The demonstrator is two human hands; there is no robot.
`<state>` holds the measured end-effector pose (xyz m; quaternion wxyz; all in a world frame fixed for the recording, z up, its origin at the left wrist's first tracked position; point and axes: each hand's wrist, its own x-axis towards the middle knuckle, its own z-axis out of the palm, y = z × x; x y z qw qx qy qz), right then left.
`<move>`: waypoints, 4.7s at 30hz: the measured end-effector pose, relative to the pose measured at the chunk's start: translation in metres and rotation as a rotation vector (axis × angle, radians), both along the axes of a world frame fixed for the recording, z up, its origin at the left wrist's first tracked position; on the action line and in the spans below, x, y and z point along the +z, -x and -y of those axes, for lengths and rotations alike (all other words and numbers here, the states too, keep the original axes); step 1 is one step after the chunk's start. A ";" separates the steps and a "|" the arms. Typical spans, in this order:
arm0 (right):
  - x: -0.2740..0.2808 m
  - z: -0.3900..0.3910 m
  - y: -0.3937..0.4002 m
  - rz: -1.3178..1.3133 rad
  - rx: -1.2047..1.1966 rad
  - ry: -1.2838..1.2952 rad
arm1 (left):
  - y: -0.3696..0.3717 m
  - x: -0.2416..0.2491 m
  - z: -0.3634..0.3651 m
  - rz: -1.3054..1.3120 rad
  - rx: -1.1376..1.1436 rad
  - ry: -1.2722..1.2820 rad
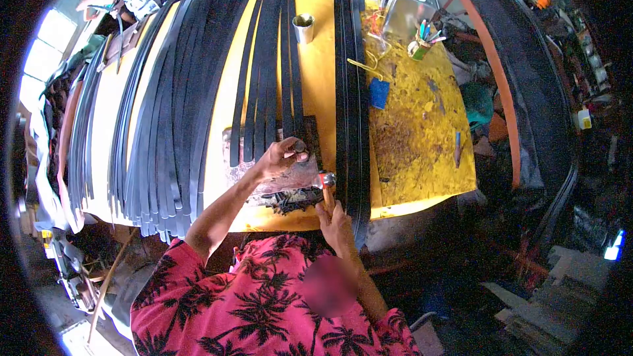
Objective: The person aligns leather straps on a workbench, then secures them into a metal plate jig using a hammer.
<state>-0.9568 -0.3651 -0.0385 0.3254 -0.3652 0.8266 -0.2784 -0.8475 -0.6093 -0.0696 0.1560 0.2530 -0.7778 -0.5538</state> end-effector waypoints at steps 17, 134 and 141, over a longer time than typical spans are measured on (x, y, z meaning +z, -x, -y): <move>-0.001 0.001 -0.003 -0.050 -0.019 0.042 | -0.005 -0.002 -0.008 -0.001 0.055 0.039; -0.059 0.310 -0.018 -0.134 0.035 -0.101 | -0.069 -0.061 0.127 0.013 0.615 -0.284; -0.006 0.317 -0.043 0.145 -0.057 0.015 | -0.085 -0.041 0.132 -0.140 0.606 -0.412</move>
